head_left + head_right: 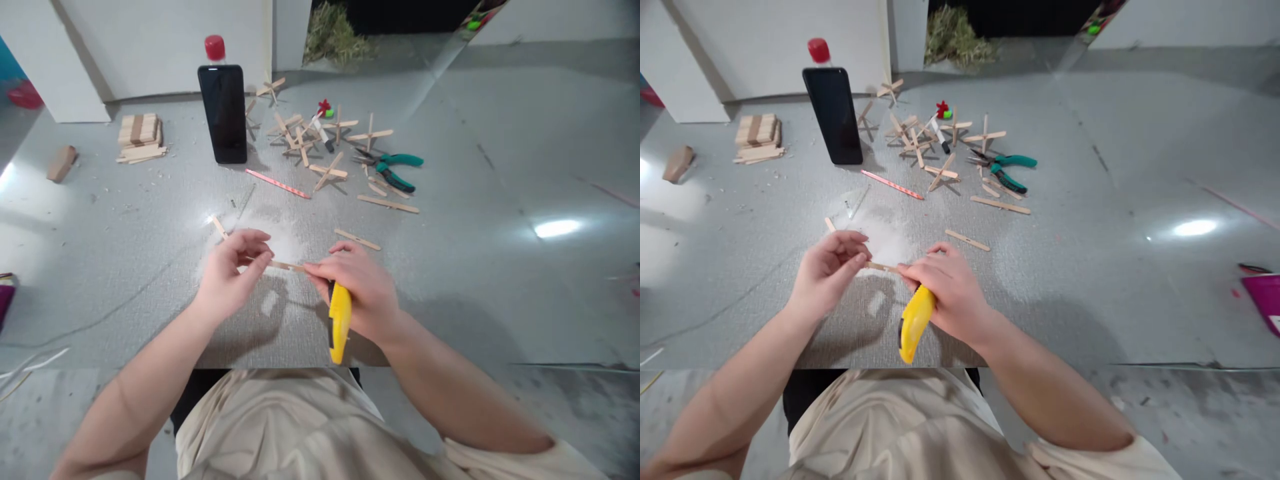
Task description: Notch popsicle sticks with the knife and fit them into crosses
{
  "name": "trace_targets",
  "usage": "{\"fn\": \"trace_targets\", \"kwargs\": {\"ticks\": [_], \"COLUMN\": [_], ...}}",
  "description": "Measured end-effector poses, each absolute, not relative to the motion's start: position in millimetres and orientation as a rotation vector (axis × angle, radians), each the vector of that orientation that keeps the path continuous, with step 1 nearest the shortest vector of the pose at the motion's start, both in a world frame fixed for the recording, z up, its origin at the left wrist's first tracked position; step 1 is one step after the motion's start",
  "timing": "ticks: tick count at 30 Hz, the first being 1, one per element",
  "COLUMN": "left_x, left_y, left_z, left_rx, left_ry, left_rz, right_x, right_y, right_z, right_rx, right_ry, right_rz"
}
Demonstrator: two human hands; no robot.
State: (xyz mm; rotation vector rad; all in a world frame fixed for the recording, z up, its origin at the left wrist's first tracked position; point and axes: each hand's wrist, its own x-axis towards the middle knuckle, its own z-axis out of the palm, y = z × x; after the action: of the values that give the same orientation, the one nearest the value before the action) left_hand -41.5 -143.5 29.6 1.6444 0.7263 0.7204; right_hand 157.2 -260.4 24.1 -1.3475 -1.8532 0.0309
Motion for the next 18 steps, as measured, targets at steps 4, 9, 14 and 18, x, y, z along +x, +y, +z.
{"fn": "trace_targets", "kwargs": {"ticks": [4, 9, 14, 18], "left_x": [-45.1, -36.5, -50.9, -78.5], "left_y": [-136.3, -144.3, -122.4, -86.2], "left_z": [34.1, 32.6, 29.2, 33.0], "left_rx": [1.817, 2.102, 2.169, 2.001], "left_ry": [0.740, 0.588, 0.812, 1.180], "left_rz": [0.813, 0.749, 0.865, 1.153], "right_x": [160.8, 157.1, 164.4, 180.9], "right_y": [-256.5, -251.2, -242.9, -221.3], "right_z": [21.8, 16.1, 15.0, 21.8], "right_rx": [-1.382, -1.331, -1.380, -1.566], "right_ry": [-1.790, -1.864, -1.868, -1.963], "right_rz": [0.032, 0.005, -0.100, -0.254]}}
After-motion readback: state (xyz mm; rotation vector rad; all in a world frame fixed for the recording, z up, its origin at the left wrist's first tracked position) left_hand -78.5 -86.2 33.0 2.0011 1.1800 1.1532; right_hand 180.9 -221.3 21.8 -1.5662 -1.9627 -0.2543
